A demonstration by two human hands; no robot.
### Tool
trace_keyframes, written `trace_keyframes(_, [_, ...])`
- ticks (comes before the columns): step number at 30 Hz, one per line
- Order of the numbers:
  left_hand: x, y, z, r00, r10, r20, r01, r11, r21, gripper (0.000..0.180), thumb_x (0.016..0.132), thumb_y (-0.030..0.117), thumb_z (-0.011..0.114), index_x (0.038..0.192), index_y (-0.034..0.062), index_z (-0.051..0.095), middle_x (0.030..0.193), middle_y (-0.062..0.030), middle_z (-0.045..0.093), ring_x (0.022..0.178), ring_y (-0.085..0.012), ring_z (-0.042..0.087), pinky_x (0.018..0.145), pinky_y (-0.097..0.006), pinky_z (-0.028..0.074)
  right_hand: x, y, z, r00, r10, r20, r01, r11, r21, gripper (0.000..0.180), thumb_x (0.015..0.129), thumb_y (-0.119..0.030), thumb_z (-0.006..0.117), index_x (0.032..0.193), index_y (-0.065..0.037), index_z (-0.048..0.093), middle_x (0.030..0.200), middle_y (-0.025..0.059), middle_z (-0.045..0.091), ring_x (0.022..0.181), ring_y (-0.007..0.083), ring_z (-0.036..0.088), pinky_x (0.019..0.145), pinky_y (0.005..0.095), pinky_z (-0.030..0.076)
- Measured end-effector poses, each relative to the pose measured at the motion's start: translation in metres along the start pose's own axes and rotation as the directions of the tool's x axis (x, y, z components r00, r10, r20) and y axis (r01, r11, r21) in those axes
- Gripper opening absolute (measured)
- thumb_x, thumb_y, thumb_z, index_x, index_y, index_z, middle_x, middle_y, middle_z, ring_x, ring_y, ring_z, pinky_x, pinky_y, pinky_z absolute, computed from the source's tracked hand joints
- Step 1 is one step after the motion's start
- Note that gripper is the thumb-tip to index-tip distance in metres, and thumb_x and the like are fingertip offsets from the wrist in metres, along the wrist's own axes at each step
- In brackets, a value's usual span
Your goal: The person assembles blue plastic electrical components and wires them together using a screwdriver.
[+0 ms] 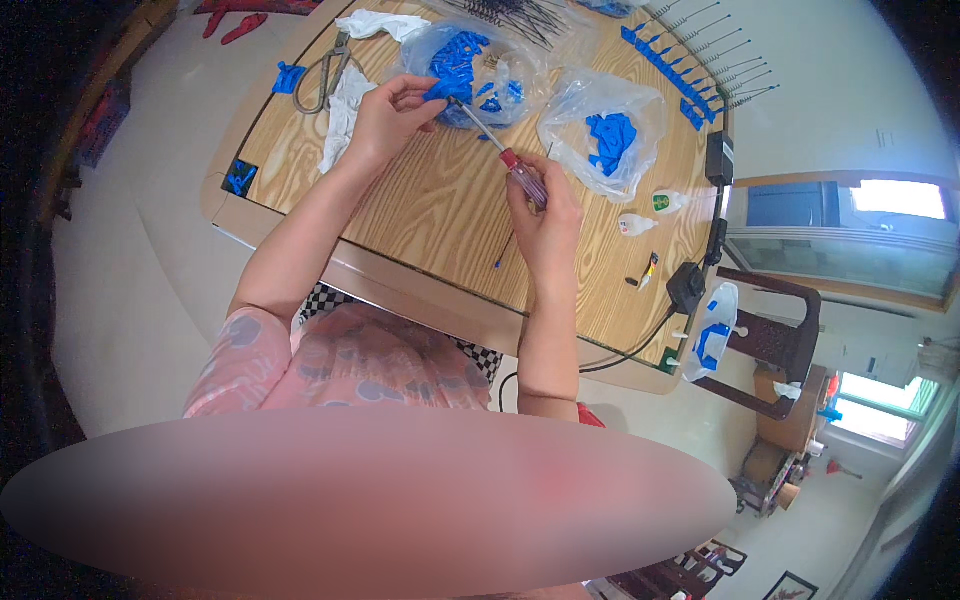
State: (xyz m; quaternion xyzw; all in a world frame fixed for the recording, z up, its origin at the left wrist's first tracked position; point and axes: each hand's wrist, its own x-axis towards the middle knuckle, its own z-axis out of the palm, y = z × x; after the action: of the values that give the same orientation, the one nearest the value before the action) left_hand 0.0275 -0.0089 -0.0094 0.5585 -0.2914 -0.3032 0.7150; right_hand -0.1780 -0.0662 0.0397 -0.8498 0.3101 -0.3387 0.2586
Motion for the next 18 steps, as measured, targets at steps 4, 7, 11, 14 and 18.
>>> trace_keyframes(4, [-0.0002,-0.0008,-0.0005,1.0,0.007,0.0,-0.007,1.0,0.002,0.024,0.08,0.003,0.064,0.103,-0.0014,0.057,0.088,-0.0066,0.063,0.07,-0.0105,0.059,0.059,-0.023,0.051,0.0004,-0.0002,-0.0006,0.999,0.034,-0.038,-0.033,0.999,0.012,0.023,0.076,-0.005,0.066,0.098,-0.007,0.06,0.08,0.0052,0.062,0.061,0.0106,0.054,0.053,0.0231,0.041])
trace_keyframes(7, [0.0013,0.001,-0.0053,0.987,-0.146,0.06,0.154,0.977,-0.147,0.026,0.081,0.006,0.063,0.104,-0.0009,0.056,0.09,-0.007,0.062,0.076,-0.0125,0.06,0.061,-0.025,0.052,0.0,0.0039,0.0005,0.998,0.031,-0.051,-0.029,0.999,0.038,0.023,0.077,-0.006,0.066,0.099,-0.008,0.061,0.08,0.0045,0.062,0.061,0.0095,0.053,0.052,0.0223,0.04])
trace_keyframes(11, [0.0027,-0.0003,-0.0082,0.97,-0.221,0.104,0.24,0.942,-0.236,0.027,0.081,0.008,0.062,0.106,-0.0008,0.055,0.091,-0.008,0.062,0.08,-0.0148,0.061,0.064,-0.026,0.052,0.0008,-0.0029,-0.0011,0.999,-0.02,-0.03,0.02,1.0,-0.002,0.022,0.077,-0.006,0.066,0.099,-0.008,0.061,0.08,0.0047,0.062,0.061,0.0098,0.053,0.053,0.0225,0.041])
trace_keyframes(14, [0.0024,0.0005,-0.0073,0.972,-0.209,0.108,0.229,0.948,-0.221,0.028,0.081,0.008,0.062,0.107,-0.0009,0.055,0.091,-0.0082,0.062,0.08,-0.015,0.061,0.064,-0.027,0.052,0.0003,-0.005,-0.0007,1.0,-0.015,0.002,0.015,1.0,0.001,0.022,0.078,-0.005,0.065,0.099,-0.008,0.061,0.08,0.0053,0.062,0.061,0.0101,0.053,0.054,0.0229,0.042])
trace_keyframes(18, [0.0017,0.0006,-0.0063,0.974,-0.194,0.113,0.215,0.951,-0.223,0.027,0.082,0.008,0.062,0.107,-0.0003,0.055,0.091,-0.0083,0.062,0.08,-0.0145,0.061,0.063,-0.027,0.052,0.0012,-0.0035,0.0004,1.0,-0.005,0.011,0.005,1.0,0.012,0.021,0.078,-0.005,0.065,0.099,-0.007,0.061,0.082,0.0068,0.062,0.065,0.0118,0.057,0.055,0.0242,0.043])
